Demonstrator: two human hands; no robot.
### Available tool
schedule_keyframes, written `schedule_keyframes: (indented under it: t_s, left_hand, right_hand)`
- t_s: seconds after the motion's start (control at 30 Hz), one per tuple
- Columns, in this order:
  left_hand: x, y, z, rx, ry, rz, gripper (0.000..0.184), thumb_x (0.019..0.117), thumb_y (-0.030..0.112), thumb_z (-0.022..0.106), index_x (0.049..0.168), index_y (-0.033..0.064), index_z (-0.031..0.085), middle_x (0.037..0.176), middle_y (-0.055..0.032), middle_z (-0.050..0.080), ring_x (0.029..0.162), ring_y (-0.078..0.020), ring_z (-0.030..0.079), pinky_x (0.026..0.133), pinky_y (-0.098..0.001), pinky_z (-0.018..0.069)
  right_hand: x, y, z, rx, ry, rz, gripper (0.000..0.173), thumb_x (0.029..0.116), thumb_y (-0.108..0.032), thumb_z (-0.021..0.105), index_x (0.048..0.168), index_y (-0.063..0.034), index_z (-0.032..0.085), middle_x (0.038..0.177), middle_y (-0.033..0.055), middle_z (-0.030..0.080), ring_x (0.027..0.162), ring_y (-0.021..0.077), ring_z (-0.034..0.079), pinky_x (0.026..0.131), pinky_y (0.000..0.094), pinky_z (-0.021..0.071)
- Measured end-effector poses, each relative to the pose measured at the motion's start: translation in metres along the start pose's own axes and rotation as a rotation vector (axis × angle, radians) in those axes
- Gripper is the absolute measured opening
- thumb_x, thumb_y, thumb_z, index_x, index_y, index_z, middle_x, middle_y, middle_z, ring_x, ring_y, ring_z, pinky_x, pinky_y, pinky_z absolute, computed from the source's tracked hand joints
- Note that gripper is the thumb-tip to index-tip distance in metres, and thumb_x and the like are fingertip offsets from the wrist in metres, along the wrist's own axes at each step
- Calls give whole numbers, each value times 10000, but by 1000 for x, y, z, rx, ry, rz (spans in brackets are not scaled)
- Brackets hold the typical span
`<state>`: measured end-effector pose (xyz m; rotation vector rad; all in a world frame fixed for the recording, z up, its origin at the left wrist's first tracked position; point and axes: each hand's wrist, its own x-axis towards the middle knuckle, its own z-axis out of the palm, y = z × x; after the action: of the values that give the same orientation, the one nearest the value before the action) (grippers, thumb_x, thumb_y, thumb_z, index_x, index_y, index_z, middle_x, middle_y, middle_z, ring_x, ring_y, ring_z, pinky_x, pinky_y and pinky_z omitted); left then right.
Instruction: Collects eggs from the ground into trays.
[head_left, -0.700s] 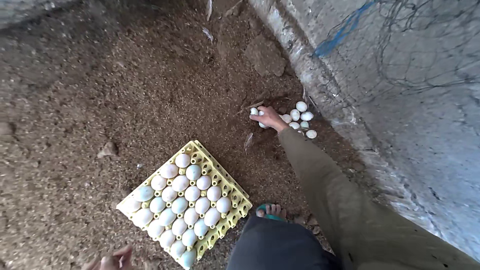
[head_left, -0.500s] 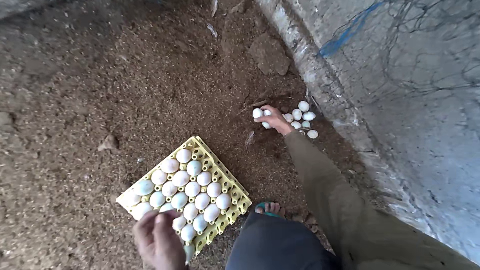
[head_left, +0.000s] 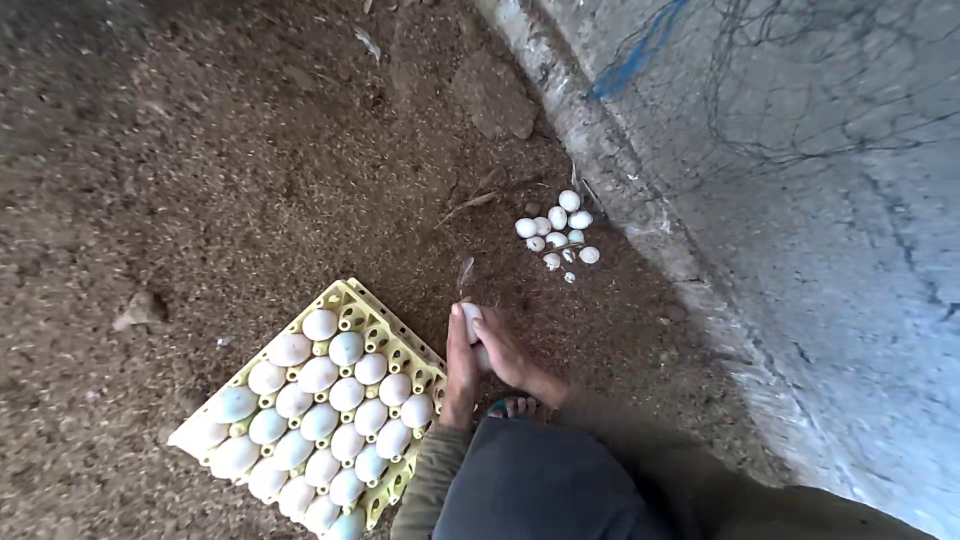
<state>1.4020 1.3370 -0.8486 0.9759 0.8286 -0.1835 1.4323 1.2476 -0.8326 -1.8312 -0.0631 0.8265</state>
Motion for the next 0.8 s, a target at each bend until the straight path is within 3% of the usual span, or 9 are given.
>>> schedule_keyframes:
  t_s: [0.1, 0.27, 0.33, 0.4, 0.5, 0.6, 0.67, 0.73, 0.8]
  left_hand:
    - [-6, 5, -9, -136, -52, 2, 644, 1084, 467, 123, 1279, 41, 564, 949, -33, 693, 859, -97, 677, 787, -297, 586]
    - [-8, 1, -18, -336, -150, -22, 602, 1073, 424, 166, 1231, 28, 592, 927, -60, 721, 848, -124, 709, 773, -303, 607]
    - [-13, 0, -12, -385, -170, -84, 610, 1078, 447, 158, 1180, 55, 615, 904, -65, 721, 811, -133, 708, 731, -312, 611]
    - [-17, -1, -8, -393, -186, -199, 666, 1075, 509, 133, 1157, 57, 615, 803, -84, 692, 634, -154, 679, 549, -300, 595]
    - [-26, -5, -8, -368, -261, -332, 674, 1068, 525, 122, 1139, 42, 587, 792, -96, 662, 570, -169, 641, 485, -283, 562]
    - [-31, -9, -13, -304, -287, -365, 460, 1067, 409, 278, 1127, 48, 558, 782, -71, 646, 584, -147, 645, 508, -268, 573]
    - [-35, -10, -22, -224, -315, -340, 377, 1015, 342, 430, 1240, 50, 512, 792, -59, 640, 602, -145, 651, 531, -283, 585]
    - [-43, -7, -31, -107, -306, -260, 408, 924, 336, 578, 1218, 54, 555, 801, -37, 651, 612, -132, 648, 552, -293, 589]
    - [-52, 2, -42, 63, -260, -124, 406, 853, 350, 685, 1145, 72, 639, 983, -12, 655, 782, -91, 646, 688, -287, 581]
  right_hand:
    - [-14, -2, 4, -216, -62, -76, 649, 1072, -429, 371, 1501, 54, 427, 1549, 282, 391, 1450, 342, 407, 1203, 453, 370]
    - [-23, -17, -11, -735, -182, -73, 851, 1003, -706, 255, 1567, -84, 396, 1576, 122, 464, 1426, 359, 420, 1080, 617, 357]
    - [-19, -23, -24, -699, -109, -85, 700, 1026, -616, 312, 1445, -116, 567, 1415, 117, 614, 1326, 347, 531, 1036, 633, 395]
    - [0, -22, -49, -612, 15, -91, 545, 1065, -438, 337, 1241, -75, 704, 1215, 151, 706, 1173, 335, 640, 976, 599, 478]
    - [57, -2, -101, -617, 199, 21, 426, 1096, -323, 415, 1377, -53, 586, 1364, 212, 603, 1225, 370, 614, 1019, 584, 499]
    - [136, 41, -146, -898, 246, -33, 474, 970, -174, 589, 1438, -103, 569, 1449, 197, 556, 1317, 445, 522, 1020, 659, 450]
    - [171, 61, -166, -1031, 81, -2, 558, 911, -194, 676, 1454, -138, 561, 1480, 185, 535, 1346, 465, 487, 1010, 690, 438]
    - [186, 72, -174, -1088, -60, 30, 685, 856, -237, 757, 1494, -159, 522, 1482, 210, 521, 1362, 485, 464, 995, 707, 446]
    - [193, 74, -179, -1133, -124, 59, 796, 818, -286, 814, 1532, -199, 472, 1501, 230, 479, 1380, 490, 437, 1020, 700, 442]
